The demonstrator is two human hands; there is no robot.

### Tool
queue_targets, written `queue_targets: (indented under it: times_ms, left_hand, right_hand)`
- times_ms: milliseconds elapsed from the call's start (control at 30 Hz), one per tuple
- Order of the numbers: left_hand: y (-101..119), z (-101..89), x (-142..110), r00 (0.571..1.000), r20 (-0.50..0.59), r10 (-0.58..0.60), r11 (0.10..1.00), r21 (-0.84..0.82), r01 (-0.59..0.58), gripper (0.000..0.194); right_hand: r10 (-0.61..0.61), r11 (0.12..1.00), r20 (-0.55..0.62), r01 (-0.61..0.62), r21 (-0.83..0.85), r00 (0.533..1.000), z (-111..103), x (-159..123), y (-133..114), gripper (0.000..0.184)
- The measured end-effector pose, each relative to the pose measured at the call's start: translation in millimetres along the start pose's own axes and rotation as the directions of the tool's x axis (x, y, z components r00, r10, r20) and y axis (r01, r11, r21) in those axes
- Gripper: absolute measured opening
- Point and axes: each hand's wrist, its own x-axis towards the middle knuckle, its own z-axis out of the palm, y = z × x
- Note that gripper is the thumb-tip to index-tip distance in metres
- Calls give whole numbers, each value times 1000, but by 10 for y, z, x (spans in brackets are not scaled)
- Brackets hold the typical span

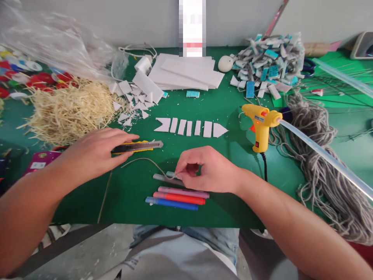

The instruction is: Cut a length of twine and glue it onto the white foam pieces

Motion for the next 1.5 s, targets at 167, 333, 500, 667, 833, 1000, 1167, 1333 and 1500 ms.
queue_targets:
  times_ms: [167,333,500,667,833,1000,1167,1333,1500]
  left_hand:
    - [47,-12,-97,973,-137,-184,968,-197,155,34]
    - [191,-56,-79,874,-125,-469,620,-752,225,45]
    - [354,-124,49,937,-78,-341,519,-847,118,55]
    - [443,-43,110,939,-5,-344,500,-847,179,49]
    - [489,-11,46,943,-65,-326,650,-740,173,35]
    - [604,-53,-64,964,-263,-33,900,-428,-86,29]
    - [704,6,-100,959,-270,92,936,-306,-176,34]
    - [698,89,-81,940,-320,120,945,-254,-207,30]
    - [687,111,-61,943,-313,118,950,-242,-199,30]
  right_hand:
    - [73,997,-121,-71,20,990,-1,31,-5,11]
    - [184,983,-328,-180,41,927,3,52,-6,9]
    - [277,957,-481,-286,56,832,-12,77,2,9]
    - [300,947,-503,-316,56,810,-33,74,10,10]
    - [252,948,-583,-319,-12,772,-34,59,37,8]
    - [209,936,-657,-343,-82,724,-45,65,78,6]
    - [145,934,-660,-323,-156,737,-45,63,74,7]
    - [59,925,-614,-274,-262,787,-41,46,63,10]
    - [12,916,-584,-243,-318,811,-30,36,90,12]
